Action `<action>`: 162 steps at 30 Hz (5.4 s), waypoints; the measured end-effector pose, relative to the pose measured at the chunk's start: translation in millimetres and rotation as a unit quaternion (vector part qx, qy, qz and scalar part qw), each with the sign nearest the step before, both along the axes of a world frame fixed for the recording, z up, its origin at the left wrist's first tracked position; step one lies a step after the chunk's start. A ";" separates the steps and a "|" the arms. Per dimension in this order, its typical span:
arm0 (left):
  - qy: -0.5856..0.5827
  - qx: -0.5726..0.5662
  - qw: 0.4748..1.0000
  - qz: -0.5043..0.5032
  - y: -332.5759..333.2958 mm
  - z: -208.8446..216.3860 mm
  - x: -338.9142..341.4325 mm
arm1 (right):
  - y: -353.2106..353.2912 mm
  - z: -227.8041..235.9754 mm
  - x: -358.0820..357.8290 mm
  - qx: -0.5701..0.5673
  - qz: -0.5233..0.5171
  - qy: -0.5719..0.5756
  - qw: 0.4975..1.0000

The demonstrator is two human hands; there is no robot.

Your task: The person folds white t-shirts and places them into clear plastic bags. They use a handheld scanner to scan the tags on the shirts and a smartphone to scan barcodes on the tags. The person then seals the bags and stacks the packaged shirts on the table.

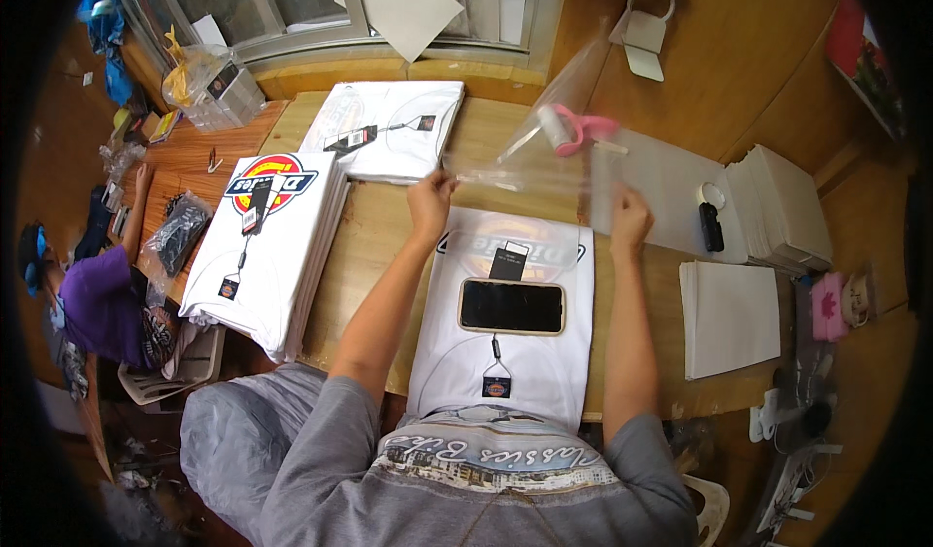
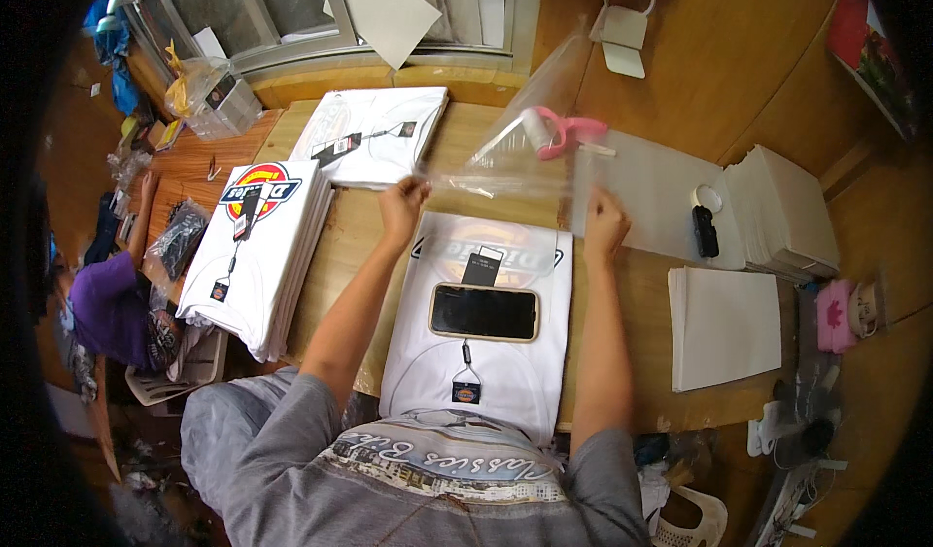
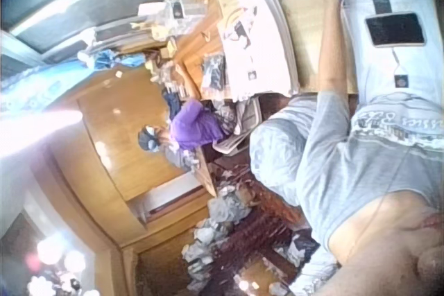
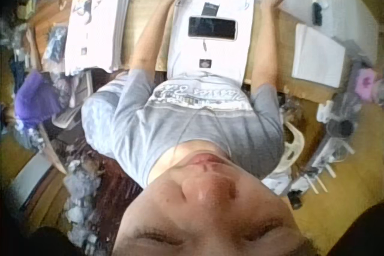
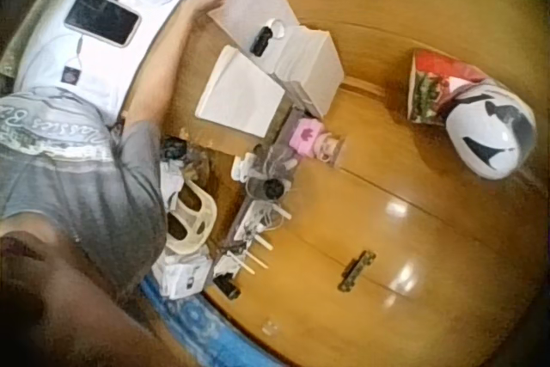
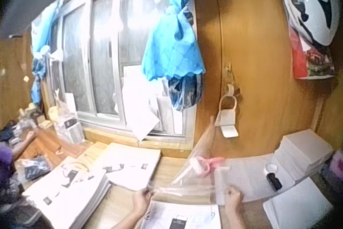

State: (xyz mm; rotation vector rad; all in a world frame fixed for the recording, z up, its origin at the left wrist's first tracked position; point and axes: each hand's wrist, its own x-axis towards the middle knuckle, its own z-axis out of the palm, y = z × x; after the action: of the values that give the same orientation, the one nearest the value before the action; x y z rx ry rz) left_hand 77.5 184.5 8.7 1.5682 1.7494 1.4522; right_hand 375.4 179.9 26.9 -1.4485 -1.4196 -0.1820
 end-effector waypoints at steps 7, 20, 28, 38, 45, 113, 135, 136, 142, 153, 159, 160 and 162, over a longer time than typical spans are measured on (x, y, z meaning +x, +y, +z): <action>0.191 -0.079 0.977 0.057 13.1 -17.0 3.4 | 13.2 -68.6 30.0 -0.237 0.230 0.274 0.903; -0.203 -0.182 0.948 -0.165 14.5 -37.6 -36.9 | -4.0 -56.5 36.2 -0.357 0.291 0.356 0.813; -0.023 -0.224 0.934 -0.277 -64.1 -18.6 -48.5 | -85.8 -39.8 37.0 -0.476 0.283 0.218 0.803; -0.244 -0.340 0.864 -0.280 -116.0 -15.1 -55.7 | -146.5 10.0 -73.8 -0.330 0.393 -0.197 0.835; -0.228 -0.284 0.894 -0.260 -118.0 -28.0 -50.9 | -134.9 10.4 -82.8 -0.388 0.367 -0.205 0.820; 0.241 -0.231 0.855 -0.396 -26.4 -4.1 124.4 | -317.8 -47.2 -36.6 -0.220 0.178 0.740 0.611; -0.092 0.011 0.919 -0.382 -104.5 176.4 0.3 | -132.5 121.6 36.8 -0.081 0.325 0.234 0.913; -0.033 0.051 0.908 -0.414 -107.8 135.8 -12.3 | -143.9 95.2 37.6 -0.142 0.323 0.239 0.905; 0.019 -0.145 0.958 -0.247 -195.4 -1.3 -37.1 | -199.1 -12.7 34.3 -0.374 0.227 0.198 0.877; -0.143 -0.370 0.900 -0.179 -198.5 3.2 -13.4 | -182.3 -32.4 -164.9 -0.406 0.450 0.085 0.791; -0.122 -0.369 0.905 -0.174 -200.5 1.4 -10.7 | -193.1 -35.2 -167.0 -0.344 0.444 0.037 0.826; -0.102 -0.370 0.906 -0.175 -200.1 2.4 -9.8 | -194.1 -39.5 -167.6 -0.324 0.448 0.033 0.833; -0.089 -0.350 0.914 -0.186 -199.5 -5.8 -13.2 | -196.5 -44.5 -166.2 -0.295 0.457 0.016 0.839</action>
State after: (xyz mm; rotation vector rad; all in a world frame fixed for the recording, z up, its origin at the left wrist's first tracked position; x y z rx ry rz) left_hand 64.2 -15.0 2.9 1.2323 1.5069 0.6448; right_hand 209.2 -16.6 -17.5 -1.0404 -2.0867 0.9532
